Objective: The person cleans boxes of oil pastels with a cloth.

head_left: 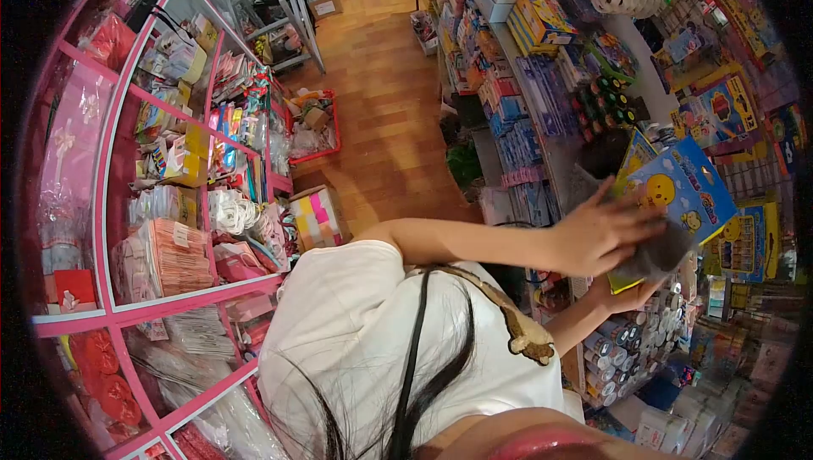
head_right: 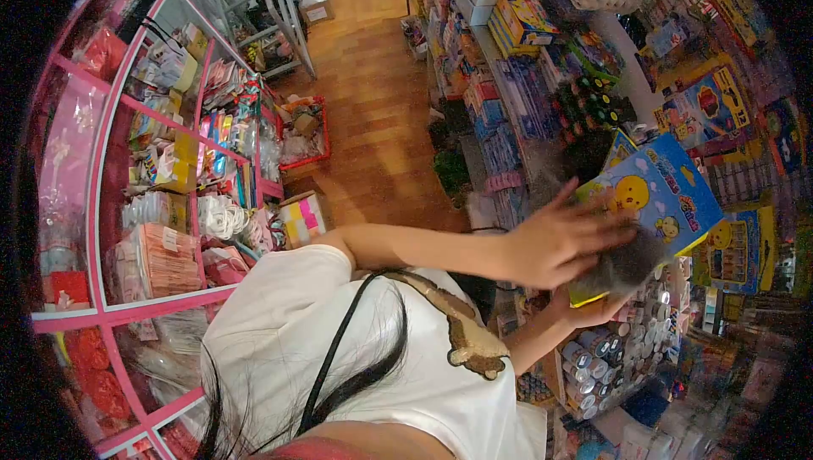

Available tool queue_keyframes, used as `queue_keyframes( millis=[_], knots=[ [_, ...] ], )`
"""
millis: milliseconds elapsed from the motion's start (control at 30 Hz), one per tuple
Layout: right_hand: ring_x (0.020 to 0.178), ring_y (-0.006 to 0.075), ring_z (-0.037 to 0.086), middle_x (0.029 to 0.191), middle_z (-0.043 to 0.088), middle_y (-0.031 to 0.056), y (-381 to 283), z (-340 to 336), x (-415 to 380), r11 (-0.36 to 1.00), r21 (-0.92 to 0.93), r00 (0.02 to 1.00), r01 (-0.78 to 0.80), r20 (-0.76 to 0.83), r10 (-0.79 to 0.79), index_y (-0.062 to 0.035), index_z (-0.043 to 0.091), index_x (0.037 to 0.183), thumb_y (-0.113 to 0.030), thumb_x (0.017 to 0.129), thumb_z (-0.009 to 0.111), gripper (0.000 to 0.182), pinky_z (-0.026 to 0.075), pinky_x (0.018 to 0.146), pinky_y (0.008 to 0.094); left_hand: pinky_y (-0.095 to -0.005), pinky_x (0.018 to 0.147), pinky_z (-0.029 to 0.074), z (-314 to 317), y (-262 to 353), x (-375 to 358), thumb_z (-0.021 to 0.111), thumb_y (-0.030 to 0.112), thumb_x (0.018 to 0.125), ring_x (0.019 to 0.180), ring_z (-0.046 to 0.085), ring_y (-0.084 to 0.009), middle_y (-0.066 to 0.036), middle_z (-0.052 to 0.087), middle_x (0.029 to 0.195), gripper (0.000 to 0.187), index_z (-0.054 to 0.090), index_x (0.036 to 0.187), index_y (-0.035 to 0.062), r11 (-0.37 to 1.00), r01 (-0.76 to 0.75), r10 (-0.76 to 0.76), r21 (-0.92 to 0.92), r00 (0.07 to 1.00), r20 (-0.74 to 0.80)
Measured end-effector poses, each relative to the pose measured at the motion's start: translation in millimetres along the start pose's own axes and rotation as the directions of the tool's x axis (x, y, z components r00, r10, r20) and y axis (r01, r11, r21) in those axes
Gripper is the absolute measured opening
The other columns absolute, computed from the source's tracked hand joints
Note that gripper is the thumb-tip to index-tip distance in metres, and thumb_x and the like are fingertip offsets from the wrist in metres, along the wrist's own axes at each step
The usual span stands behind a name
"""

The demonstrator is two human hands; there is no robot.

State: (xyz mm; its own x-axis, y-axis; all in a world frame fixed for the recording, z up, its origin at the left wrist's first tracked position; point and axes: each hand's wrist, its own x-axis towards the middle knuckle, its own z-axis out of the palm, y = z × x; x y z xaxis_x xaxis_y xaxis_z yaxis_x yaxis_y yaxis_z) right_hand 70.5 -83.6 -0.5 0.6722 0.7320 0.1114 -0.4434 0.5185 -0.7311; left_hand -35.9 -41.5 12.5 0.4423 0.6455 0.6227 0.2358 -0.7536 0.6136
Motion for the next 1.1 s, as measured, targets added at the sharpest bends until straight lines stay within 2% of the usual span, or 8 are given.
queue_keyframes(
  millis=[100,367,400,533,667,767,1000,1100],
  knots=[
    [0.115,0.0272,0.041,0.130,0.038,0.0129,16,-19,-1,0.997,-0.075,0.984,0.016,0.177,-0.003,-0.0036,0.032,0.131,-0.035,0.090,0.037,0.052,0.033,0.096,0.0395,-0.0600,0.102,0.005,1,13,-10,0.052,0.021,0.080,0.131,0.018,-0.0271,0.002,0.025,0.141,0.055,0.035,0.132,0.0254,0.994,-0.107,0.108,0.028,0.994,-0.030],
    [0.115,0.0257,0.040,0.129,0.039,0.0124,37,-29,-30,0.948,-0.230,0.957,-0.221,0.135,0.256,-0.0027,0.029,0.132,-0.035,0.089,0.040,0.055,0.031,0.097,0.0383,-0.0604,0.100,0.010,-37,16,42,0.053,0.022,0.080,0.129,0.023,-0.0302,-0.004,0.030,0.139,0.040,0.050,0.120,0.0234,0.987,-0.099,0.128,0.130,0.962,-0.241],
    [0.112,0.0227,0.042,0.124,0.041,0.0109,42,-39,-16,0.901,-0.425,0.917,-0.081,0.324,0.235,-0.0010,0.028,0.131,-0.029,0.083,0.053,0.062,0.031,0.096,0.0360,-0.0606,0.100,0.011,-37,12,46,0.052,0.021,0.081,0.129,0.024,-0.0307,-0.004,0.031,0.138,0.038,0.051,0.119,0.0231,0.990,-0.081,0.107,0.113,0.963,-0.247],
    [0.107,0.0245,0.044,0.120,0.043,0.0137,32,-19,-28,0.908,-0.405,0.907,-0.109,0.334,0.257,0.0007,0.027,0.131,-0.015,0.062,0.070,0.083,0.033,0.094,0.0365,-0.0608,0.099,0.014,-44,6,52,0.052,0.021,0.082,0.127,0.028,-0.0327,-0.006,0.035,0.136,0.034,0.053,0.116,0.0234,0.991,-0.066,0.098,0.116,0.950,-0.298],
    [0.106,0.0302,0.046,0.119,0.043,0.0180,33,-25,-28,0.968,-0.149,0.881,-0.203,0.404,0.247,0.0025,0.026,0.130,-0.007,0.059,0.058,0.079,0.036,0.092,0.0407,-0.0599,0.099,0.016,-51,-16,64,0.050,0.022,0.084,0.126,0.029,-0.0324,-0.006,0.038,0.134,0.032,0.053,0.116,0.0243,0.992,0.005,0.044,0.124,0.920,-0.390],
    [0.105,0.0307,0.047,0.118,0.043,0.0194,31,-22,-25,0.967,-0.107,0.858,-0.232,0.445,0.255,0.0035,0.025,0.130,-0.009,0.060,0.057,0.078,0.037,0.092,0.0420,-0.0585,0.100,0.017,-49,-40,64,0.049,0.023,0.085,0.126,0.030,-0.0315,-0.007,0.040,0.132,0.031,0.053,0.116,0.0244,0.995,0.058,-0.019,0.086,0.916,-0.401],
    [0.104,0.0327,0.049,0.116,0.046,0.0192,34,-23,-19,0.983,-0.089,0.953,-0.159,0.246,0.176,0.0041,0.035,0.124,-0.019,0.065,0.054,0.067,0.040,0.091,0.0424,-0.0583,0.101,0.017,-33,-49,21,0.049,0.023,0.084,0.127,0.028,-0.0318,-0.007,0.034,0.136,0.034,0.052,0.117,0.0209,0.976,0.219,-0.207,0.000,0.921,-0.331],
    [0.103,0.0306,0.050,0.115,0.048,0.0173,24,-21,-5,0.984,-0.040,0.983,-0.172,0.057,0.174,-0.0002,0.044,0.118,-0.025,0.071,0.049,0.053,0.043,0.086,0.0433,-0.0619,0.099,0.015,-21,-35,-16,0.051,0.023,0.082,0.129,0.022,-0.0313,-0.006,0.029,0.139,0.039,0.049,0.121,0.0201,0.986,0.155,-0.147,0.057,0.981,-0.124]
  ],
)
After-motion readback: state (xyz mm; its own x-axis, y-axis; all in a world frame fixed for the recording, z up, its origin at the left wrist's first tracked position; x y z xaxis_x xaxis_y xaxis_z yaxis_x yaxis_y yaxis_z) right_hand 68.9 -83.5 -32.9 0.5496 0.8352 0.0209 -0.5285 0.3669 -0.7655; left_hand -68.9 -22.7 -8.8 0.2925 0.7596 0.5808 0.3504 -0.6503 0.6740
